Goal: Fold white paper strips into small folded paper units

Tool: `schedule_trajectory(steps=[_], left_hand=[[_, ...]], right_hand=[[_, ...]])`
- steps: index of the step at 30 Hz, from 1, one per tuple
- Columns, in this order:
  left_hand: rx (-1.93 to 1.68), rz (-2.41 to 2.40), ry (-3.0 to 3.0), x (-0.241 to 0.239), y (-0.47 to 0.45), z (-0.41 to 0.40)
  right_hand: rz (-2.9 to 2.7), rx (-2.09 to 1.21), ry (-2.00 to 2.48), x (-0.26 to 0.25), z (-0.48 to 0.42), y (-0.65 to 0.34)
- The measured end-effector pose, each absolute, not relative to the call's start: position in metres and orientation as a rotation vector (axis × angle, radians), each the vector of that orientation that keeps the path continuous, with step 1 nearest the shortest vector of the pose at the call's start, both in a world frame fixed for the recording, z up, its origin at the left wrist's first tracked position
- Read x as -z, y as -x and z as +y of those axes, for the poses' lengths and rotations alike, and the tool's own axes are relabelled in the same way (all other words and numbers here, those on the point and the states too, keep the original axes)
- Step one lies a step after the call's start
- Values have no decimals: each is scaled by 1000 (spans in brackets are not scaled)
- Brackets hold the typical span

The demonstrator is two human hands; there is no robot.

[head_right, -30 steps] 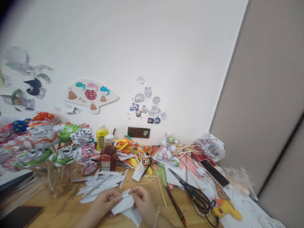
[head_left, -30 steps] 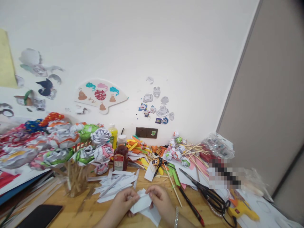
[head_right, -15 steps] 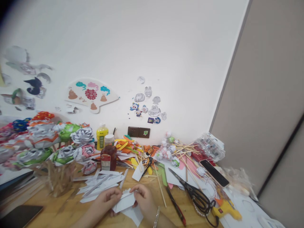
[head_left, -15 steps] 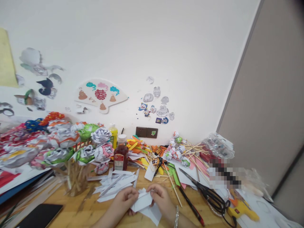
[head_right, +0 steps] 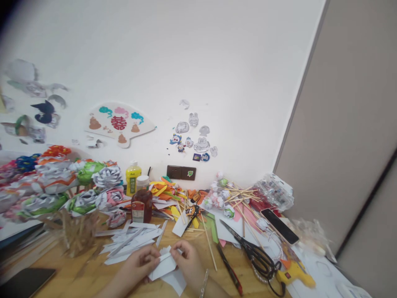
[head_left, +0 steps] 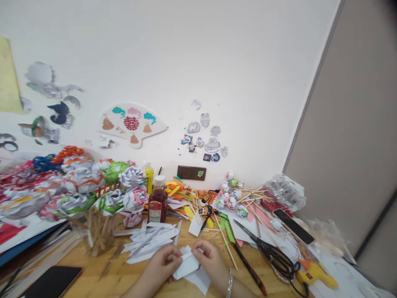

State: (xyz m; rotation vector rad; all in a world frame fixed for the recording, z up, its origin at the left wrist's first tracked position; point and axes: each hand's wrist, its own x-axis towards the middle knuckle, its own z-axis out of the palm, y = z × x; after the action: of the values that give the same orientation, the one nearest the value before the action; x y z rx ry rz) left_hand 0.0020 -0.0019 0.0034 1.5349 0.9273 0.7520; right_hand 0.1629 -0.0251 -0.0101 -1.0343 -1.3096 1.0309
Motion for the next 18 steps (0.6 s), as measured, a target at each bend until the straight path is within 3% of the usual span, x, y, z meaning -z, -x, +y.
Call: schedule_trajectory(steps=[18], left_hand=[[-754,897,-1619,-2,-2,-1]], right_hand=[[-1273,-1055,1029,6,-26,-163]])
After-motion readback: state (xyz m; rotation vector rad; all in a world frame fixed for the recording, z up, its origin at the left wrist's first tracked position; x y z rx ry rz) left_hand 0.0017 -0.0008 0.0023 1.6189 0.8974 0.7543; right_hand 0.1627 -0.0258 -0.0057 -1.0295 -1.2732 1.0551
